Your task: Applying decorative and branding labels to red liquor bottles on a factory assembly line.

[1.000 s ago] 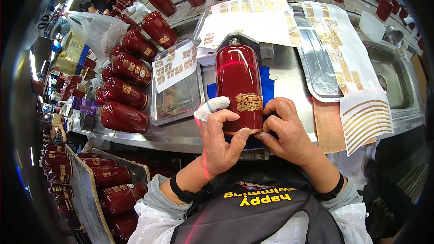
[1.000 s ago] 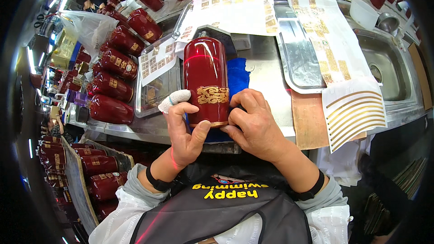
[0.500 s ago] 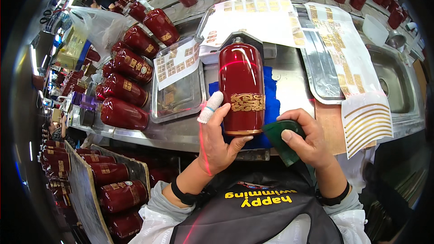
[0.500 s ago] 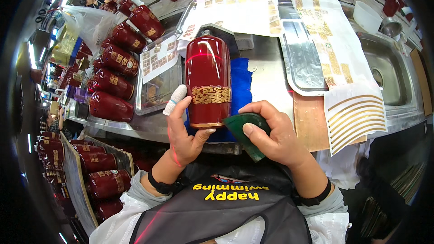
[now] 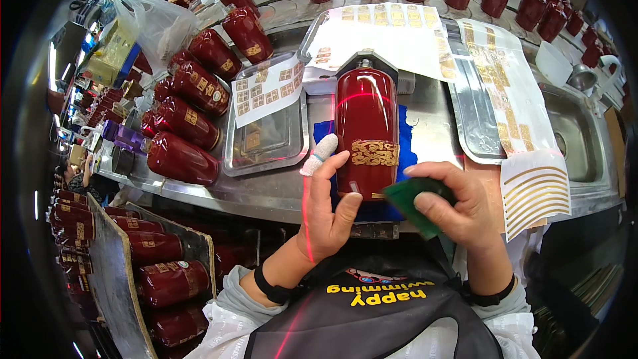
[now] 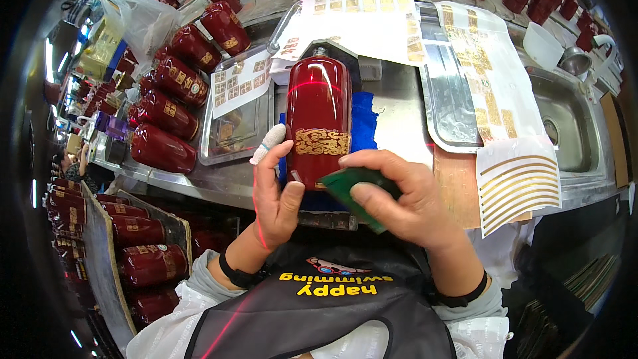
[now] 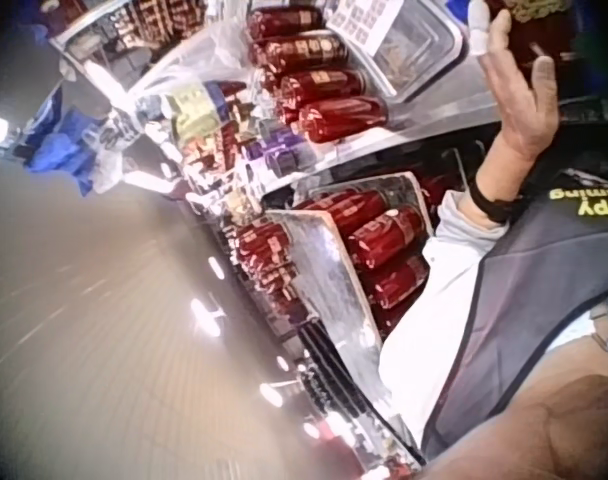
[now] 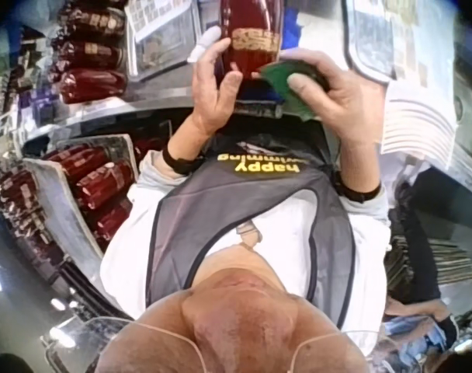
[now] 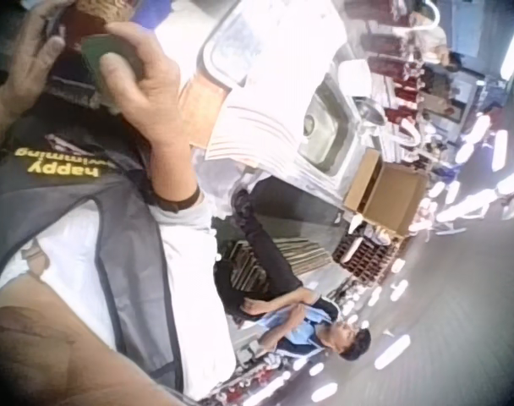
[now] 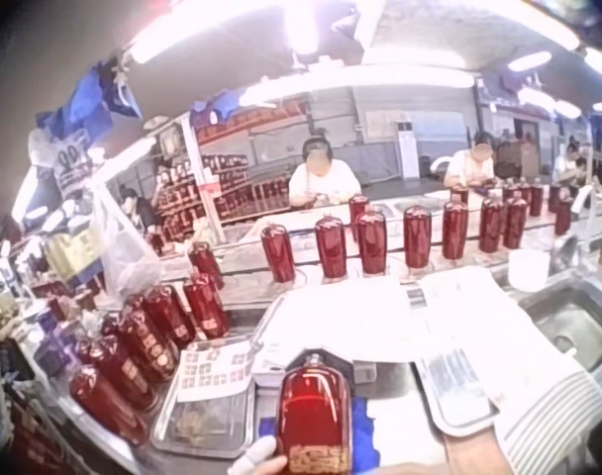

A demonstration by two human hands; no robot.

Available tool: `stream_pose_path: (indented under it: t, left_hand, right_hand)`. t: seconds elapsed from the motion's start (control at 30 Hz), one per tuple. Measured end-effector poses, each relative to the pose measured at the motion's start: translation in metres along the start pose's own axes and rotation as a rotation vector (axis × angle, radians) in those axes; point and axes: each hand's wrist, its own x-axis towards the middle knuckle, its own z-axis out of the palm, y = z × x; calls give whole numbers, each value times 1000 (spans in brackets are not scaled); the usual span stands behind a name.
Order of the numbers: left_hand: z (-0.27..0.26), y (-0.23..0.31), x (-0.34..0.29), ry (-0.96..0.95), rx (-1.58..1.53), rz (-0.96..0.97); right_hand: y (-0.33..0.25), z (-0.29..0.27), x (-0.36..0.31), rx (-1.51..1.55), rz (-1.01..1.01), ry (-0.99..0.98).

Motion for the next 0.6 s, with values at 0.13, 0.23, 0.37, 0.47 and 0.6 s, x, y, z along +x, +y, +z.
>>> stream_pose_path:
  t: [0.13,0.23,0.37,0.47,0.6]
  left_hand:
    - [-2,4,2,-8,-65,-19]
    - [-5,12,5,-32,-154,-50]
    - [3,16,9,-59,291,168]
    - [5,7,7,-22,182,85]
    - [3,11,5,-20,92,0]
  right_hand:
    - [-1,-10,1,-42,93,52]
    - [4,-12,9,-153,37,76]
    - [4,-21,25,-244,-95,-34]
    - [2,-20,33,-221,-172,-90]
    - [-7,-20,46,-324,-188,-161]
